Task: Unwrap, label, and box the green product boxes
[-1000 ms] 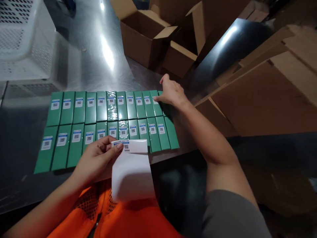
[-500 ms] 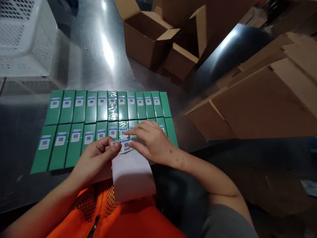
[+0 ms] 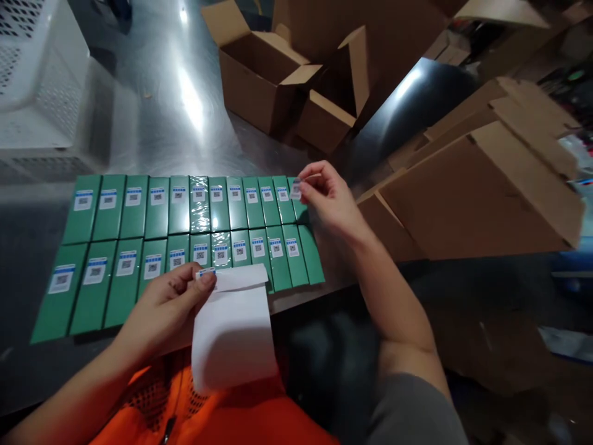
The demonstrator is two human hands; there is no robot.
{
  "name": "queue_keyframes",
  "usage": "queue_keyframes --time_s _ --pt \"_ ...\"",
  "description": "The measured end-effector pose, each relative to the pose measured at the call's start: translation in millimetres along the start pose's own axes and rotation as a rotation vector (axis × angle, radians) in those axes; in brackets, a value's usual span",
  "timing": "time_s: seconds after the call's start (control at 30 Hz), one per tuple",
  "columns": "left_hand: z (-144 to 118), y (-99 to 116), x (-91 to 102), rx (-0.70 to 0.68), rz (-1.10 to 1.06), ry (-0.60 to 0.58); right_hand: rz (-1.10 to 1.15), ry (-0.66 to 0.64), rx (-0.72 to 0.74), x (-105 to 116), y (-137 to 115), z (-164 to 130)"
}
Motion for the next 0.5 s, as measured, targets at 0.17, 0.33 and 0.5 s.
queue_keyframes --time_s 0.17,0.33,0.5 --pt "0 -1 1.7 -0.018 0.041 0.011 -0.094 -0.087 -0.292 32 43 48" --pt "1 -2 1.6 -0.022 0.034 0.017 -0.104 -0.134 -0.331 28 57 54" --pt "0 1 1.3 -0.007 0.037 0.01 -0.183 -0.114 -0.319 23 55 53"
Point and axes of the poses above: each hand's wrist, its own z-axis towards the middle knuckle, its own x-axis out of the back of the hand, y = z × x, the point moved 6 cm from there along z, towards the middle knuckle, and after that the axes turned 7 degrees about z, right-handed, at the moved point
